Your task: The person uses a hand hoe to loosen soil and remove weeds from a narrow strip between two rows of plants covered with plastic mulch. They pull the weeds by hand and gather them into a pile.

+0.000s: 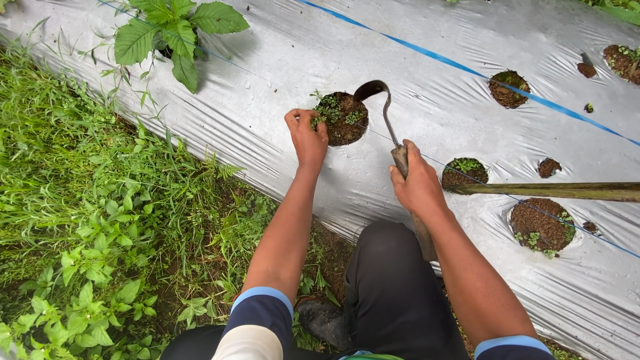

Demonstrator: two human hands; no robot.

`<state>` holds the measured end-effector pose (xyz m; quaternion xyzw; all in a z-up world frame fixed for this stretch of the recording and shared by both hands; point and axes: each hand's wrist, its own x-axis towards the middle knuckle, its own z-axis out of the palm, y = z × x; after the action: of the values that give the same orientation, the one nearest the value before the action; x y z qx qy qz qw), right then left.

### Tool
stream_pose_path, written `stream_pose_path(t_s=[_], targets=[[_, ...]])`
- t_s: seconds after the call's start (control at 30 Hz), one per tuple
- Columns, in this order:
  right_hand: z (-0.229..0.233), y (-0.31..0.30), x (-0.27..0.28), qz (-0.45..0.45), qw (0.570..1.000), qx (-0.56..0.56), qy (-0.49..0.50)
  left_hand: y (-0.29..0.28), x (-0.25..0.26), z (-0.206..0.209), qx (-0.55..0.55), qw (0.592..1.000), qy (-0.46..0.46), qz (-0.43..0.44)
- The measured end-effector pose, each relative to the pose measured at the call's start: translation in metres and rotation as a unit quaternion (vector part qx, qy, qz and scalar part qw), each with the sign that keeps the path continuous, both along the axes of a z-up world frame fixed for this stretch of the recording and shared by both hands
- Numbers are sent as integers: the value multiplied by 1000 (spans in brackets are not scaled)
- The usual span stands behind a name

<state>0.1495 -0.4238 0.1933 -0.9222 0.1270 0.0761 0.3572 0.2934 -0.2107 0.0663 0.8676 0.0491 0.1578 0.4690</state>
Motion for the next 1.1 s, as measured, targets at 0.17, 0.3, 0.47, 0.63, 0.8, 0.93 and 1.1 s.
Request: stream_pose_path(t_s=[0.17,0.3,0.47,0.63,0.8,0.93,1.1], targets=[[1,6,16,-57,995,79,34,-16,10,41,55,994,85,-49],[-23,19,15,-93,977,189,21,-22,16,60,142,977,127,-96],[-27,41,7,-130,960,249,21,-17,47,0,255,958,80,-106],[-35,48,1,-145,950,275,17,-1,73,-67,317,940,-34,-120],[-27,54,0,-157,947,279,5,13,55,1,-92,973,42,-206],[-25,49,-3,-155,951,267,0,23,59,6,-112,972,65,-198],[-10,53,-10,-155,950,270,7,35,25,42,-293,936,98,-170]])
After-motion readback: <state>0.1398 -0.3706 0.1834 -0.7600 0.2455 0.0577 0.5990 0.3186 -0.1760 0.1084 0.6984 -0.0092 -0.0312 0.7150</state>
